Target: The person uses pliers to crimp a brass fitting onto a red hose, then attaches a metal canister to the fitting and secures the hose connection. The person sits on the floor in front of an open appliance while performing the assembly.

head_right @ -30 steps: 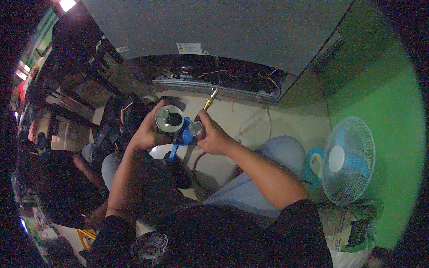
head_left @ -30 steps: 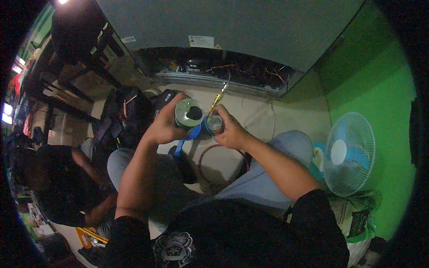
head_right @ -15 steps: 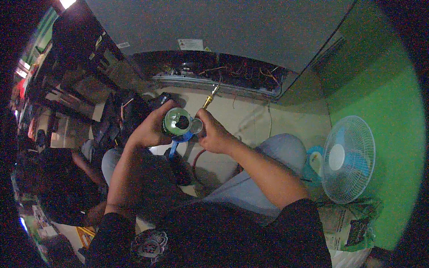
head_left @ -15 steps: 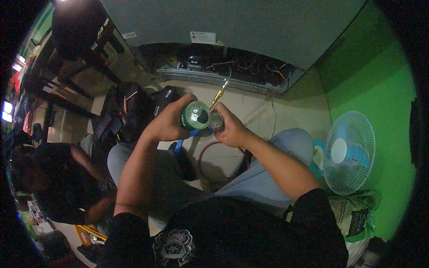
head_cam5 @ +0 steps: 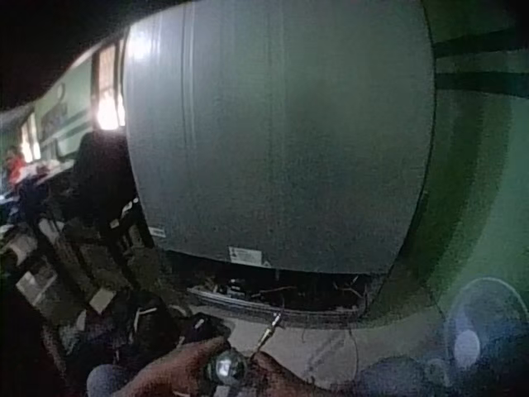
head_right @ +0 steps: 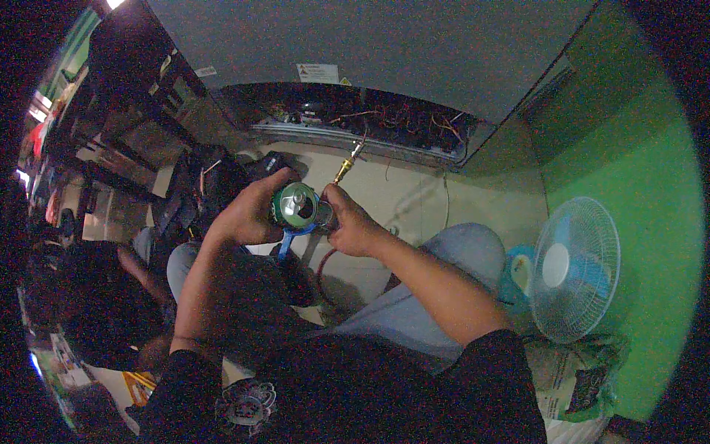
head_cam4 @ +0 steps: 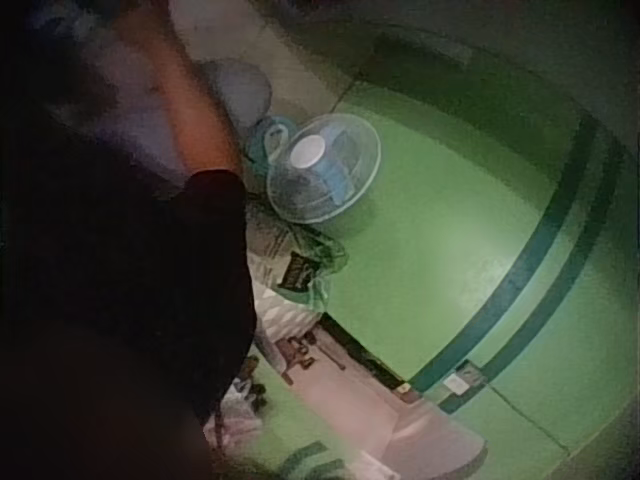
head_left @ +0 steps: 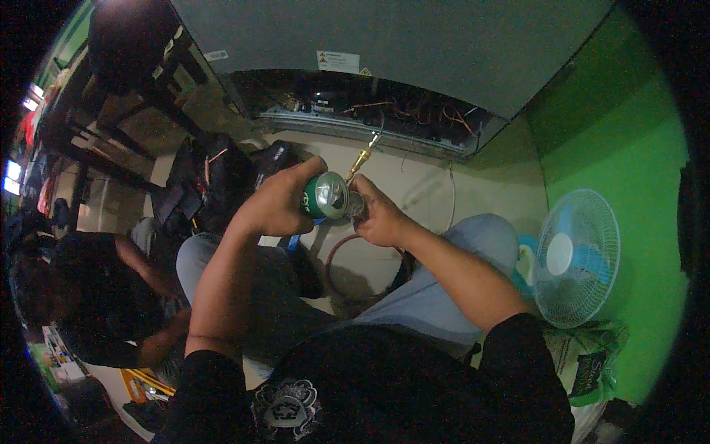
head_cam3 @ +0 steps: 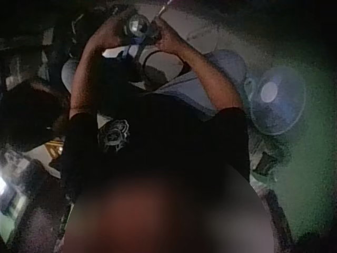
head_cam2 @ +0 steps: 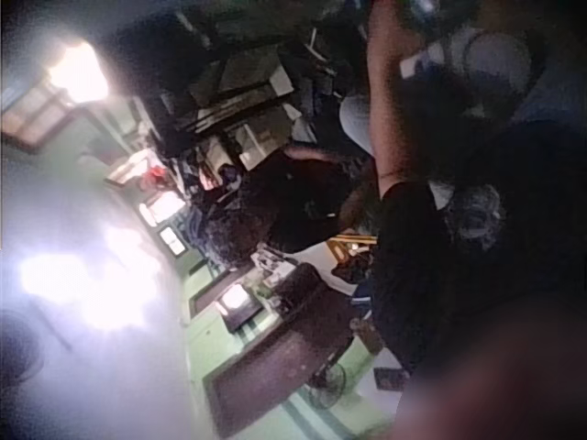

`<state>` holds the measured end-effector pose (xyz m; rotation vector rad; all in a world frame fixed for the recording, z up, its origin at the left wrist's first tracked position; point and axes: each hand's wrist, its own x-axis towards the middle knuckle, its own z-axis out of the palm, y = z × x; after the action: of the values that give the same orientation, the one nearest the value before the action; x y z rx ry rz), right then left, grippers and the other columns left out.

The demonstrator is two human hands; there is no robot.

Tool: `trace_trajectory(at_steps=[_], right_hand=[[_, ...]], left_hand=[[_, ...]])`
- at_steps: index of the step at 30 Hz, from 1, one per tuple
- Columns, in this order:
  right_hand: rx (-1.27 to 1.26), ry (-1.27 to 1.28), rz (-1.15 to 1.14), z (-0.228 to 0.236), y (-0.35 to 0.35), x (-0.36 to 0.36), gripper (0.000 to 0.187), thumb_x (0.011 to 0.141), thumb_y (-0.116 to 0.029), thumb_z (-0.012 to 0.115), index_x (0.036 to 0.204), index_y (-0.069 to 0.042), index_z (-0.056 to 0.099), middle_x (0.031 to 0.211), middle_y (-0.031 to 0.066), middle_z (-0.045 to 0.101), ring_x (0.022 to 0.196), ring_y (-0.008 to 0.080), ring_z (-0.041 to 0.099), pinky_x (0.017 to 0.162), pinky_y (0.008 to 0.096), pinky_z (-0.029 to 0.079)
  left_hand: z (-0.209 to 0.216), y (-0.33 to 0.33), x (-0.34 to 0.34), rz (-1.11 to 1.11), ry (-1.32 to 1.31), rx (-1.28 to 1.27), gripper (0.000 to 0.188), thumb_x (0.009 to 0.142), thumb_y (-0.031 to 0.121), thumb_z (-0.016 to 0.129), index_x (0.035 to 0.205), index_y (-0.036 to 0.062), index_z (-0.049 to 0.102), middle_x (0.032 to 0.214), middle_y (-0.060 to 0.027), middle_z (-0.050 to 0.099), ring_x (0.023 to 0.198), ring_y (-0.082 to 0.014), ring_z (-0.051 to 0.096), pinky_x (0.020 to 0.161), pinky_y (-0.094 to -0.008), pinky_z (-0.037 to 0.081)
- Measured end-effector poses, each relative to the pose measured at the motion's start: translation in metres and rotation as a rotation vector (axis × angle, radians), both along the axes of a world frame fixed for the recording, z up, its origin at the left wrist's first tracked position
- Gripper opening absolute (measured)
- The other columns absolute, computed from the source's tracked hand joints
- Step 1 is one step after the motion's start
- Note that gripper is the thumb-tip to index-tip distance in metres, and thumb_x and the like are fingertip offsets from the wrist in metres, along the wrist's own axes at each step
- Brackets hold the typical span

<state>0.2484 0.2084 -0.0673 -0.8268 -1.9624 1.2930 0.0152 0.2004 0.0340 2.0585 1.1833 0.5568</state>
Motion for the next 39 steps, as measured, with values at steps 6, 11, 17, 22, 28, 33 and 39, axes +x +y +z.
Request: trace_trajectory(at_steps=[6,11,17,22,28,33,39], right_hand=[[0.051,-0.015,-0.005,0.001,-0.001,0.002,0.044,0.075,0.006,0.067,0.108,-0.005,0.042,0.103,0.0161,0.054,0.101,0.0346,0.059,0.087,0.0416,0.047],[0.086,-0.020,0.003,0.000,0.000,0.001,0.045,0.073,0.007,0.066,0.108,-0.005,0.041,0.103,0.0171,0.055,0.102,0.0376,0.059,0.087,0.0434,0.047],[0.081,-0.039,0.003,0.000,-0.001,0.004,0.047,0.071,0.009,0.064,0.109,-0.005,0.041,0.104,0.0191,0.055,0.103,0.0428,0.059,0.088,0.0466,0.047],[0.093,-0.048,-0.013,0.002,-0.002,0.004,0.049,0.071,0.009,0.063,0.113,-0.004,0.042,0.105,0.0203,0.056,0.105,0.0445,0.059,0.089,0.0484,0.047],[0.069,-0.055,-0.001,0.002,0.000,0.005,0.049,0.073,0.007,0.064,0.115,-0.004,0.042,0.107,0.0218,0.057,0.106,0.0461,0.059,0.090,0.0497,0.047],[0.118,-0.021,-0.002,0.001,0.001,0.006,0.049,0.074,0.006,0.065,0.116,-0.003,0.042,0.105,0.0227,0.057,0.105,0.0479,0.059,0.089,0.0505,0.048],[0.088,-0.037,0.002,-0.002,0.003,0.006,0.047,0.073,0.006,0.064,0.114,-0.003,0.042,0.104,0.0228,0.056,0.104,0.0480,0.059,0.088,0.0504,0.047]], left_hand=[[0.007,-0.003,0.003,0.011,0.116,0.063,0.064,0.056,0.006,0.078,0.114,0.0070,0.052,0.103,-0.0209,0.066,0.104,-0.0461,0.063,0.084,-0.0499,0.051],[0.013,-0.005,0.006,0.019,0.179,0.103,0.061,0.057,0.007,0.078,0.111,0.0084,0.052,0.101,-0.0206,0.066,0.101,-0.0467,0.063,0.081,-0.0525,0.050],[0.018,-0.005,0.010,0.019,0.234,0.076,0.060,0.058,0.009,0.079,0.112,0.0098,0.051,0.099,-0.0209,0.066,0.100,-0.0476,0.063,0.080,-0.0545,0.049],[0.021,-0.004,0.012,0.026,0.294,0.072,0.062,0.059,0.011,0.079,0.114,0.0108,0.050,0.099,-0.0206,0.066,0.100,-0.0471,0.063,0.079,-0.0551,0.050],[0.023,-0.003,0.016,0.033,0.315,0.103,0.061,0.059,0.010,0.080,0.113,0.0108,0.051,0.101,-0.0198,0.066,0.099,-0.0465,0.064,0.079,-0.0551,0.050],[0.026,-0.002,0.019,0.041,0.313,0.106,0.060,0.059,0.009,0.080,0.112,0.0101,0.051,0.101,-0.0194,0.066,0.099,-0.0464,0.064,0.079,-0.0552,0.050],[0.029,-0.003,0.022,0.059,0.330,0.113,0.058,0.060,0.009,0.080,0.111,0.0098,0.052,0.101,-0.0189,0.065,0.100,-0.0464,0.063,0.079,-0.0551,0.050]])
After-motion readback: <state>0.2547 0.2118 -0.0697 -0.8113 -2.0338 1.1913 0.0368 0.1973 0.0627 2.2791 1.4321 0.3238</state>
